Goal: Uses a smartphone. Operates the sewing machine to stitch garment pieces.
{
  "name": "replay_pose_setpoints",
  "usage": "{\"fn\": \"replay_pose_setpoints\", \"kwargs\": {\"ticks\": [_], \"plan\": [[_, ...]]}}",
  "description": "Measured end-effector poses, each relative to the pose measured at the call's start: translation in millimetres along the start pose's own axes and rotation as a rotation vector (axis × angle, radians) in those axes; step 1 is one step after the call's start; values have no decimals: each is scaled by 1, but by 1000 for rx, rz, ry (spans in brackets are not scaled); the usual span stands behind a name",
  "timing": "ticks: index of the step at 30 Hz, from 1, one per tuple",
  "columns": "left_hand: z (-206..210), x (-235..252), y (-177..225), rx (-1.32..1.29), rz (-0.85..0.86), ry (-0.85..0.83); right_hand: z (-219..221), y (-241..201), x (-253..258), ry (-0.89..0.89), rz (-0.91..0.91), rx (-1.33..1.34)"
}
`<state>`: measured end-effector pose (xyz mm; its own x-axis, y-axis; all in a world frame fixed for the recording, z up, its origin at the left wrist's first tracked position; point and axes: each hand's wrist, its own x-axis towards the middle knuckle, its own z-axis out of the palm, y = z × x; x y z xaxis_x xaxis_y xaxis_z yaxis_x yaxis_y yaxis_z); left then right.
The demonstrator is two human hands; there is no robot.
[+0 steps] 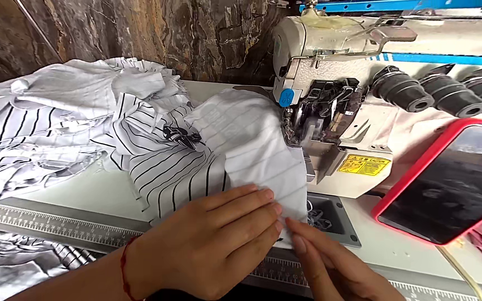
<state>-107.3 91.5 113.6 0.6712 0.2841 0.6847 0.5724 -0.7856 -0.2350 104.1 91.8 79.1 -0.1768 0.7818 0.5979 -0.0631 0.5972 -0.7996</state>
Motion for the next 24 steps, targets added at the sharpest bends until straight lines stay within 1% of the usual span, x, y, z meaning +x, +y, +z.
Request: {"fn": "replay_pose_setpoints", "kwargs": {"ticks": [7,11,15,18,22,24], "plan": [[2,14,-13,74,-16,-6,1,1,24,51,-21,-45],[-1,23,-19,116,-22,-39,2,2,37,77,-22,-89],[-4,32,-27,173,-30,-107,5,9,49,116,-45,-140],[-5,37,-36,171,-51,-156,5,9,54,107,-29,-223],[-8,41,-49,93,-87,-210,1,7,57,50,-22,-359],[-11,44,-54,62,-105,-266,-1,4,59,25,-15,-417]]}}
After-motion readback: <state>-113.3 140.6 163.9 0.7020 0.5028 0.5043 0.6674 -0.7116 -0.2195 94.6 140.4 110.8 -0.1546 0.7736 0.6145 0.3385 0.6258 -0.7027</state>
